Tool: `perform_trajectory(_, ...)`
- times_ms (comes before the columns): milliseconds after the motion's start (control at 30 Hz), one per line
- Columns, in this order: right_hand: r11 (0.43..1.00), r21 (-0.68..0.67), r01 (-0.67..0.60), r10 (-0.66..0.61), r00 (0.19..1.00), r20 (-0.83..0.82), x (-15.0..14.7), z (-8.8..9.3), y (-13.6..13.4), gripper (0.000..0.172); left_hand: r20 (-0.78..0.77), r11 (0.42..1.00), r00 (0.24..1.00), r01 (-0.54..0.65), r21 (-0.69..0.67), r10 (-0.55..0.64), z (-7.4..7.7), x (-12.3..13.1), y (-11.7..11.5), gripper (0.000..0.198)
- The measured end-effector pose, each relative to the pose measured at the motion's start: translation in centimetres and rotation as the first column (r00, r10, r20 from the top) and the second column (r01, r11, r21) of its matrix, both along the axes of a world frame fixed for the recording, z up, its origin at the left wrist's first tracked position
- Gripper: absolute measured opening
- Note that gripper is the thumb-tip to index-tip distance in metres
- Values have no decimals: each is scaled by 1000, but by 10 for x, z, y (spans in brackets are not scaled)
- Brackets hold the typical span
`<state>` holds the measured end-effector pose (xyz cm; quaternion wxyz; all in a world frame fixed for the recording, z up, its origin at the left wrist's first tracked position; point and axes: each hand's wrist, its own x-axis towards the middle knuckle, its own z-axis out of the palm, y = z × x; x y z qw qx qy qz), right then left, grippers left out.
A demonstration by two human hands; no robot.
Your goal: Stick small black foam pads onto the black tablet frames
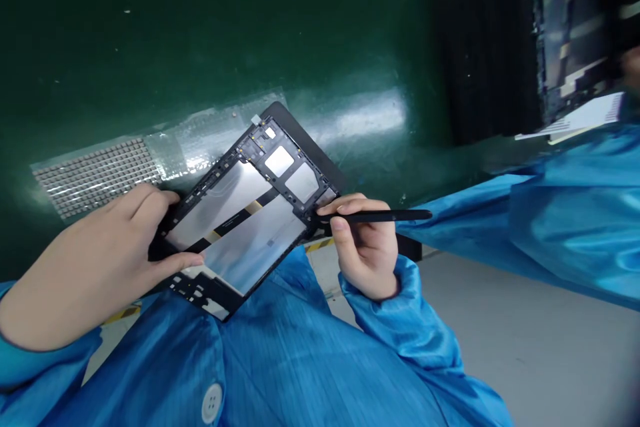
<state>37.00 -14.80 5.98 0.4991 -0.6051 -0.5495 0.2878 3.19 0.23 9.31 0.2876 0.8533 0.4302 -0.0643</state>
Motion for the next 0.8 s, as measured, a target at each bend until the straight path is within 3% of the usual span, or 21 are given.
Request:
perform_trajectory(300,993,104,-53,25,966,256,3,8,-1,29,4,1000,1000,-9,16,9,-1,-1,1,79)
perform_trajectory(400,978,107,181,-201,955,220,12,18,-15,13,85,999,996,26,31,-28,-2,0,1,80)
perform_trajectory(467,973,-42,227,-217,963,160,10,21,-30,17,166,997,985,43,58,-52,-3,5,-5,75)
perform_trajectory(567,947,-322,1,12,999,38,-17,19,-54,9,299,998,953,-57,23,47,-2,21,-29,64)
perform_trajectory(600,939,-344,-31,33,999,-3,-31,17,-61,27,364,991,922,-121,-48,131,-1,28,-41,59)
perform_trajectory(633,942,-336,-10,1,1000,-25,-45,16,-67,44,446,975,868,-172,-144,219,1,35,-52,55)
perform_trajectory(700,950,-271,158,-173,984,-33,-67,17,-79,56,508,975,833,-162,-150,217,3,46,-70,54)
perform_trajectory(800,839,-322,438,-473,880,-35,-66,24,-81,32,639,986,752,-104,-132,164,2,52,-69,61)
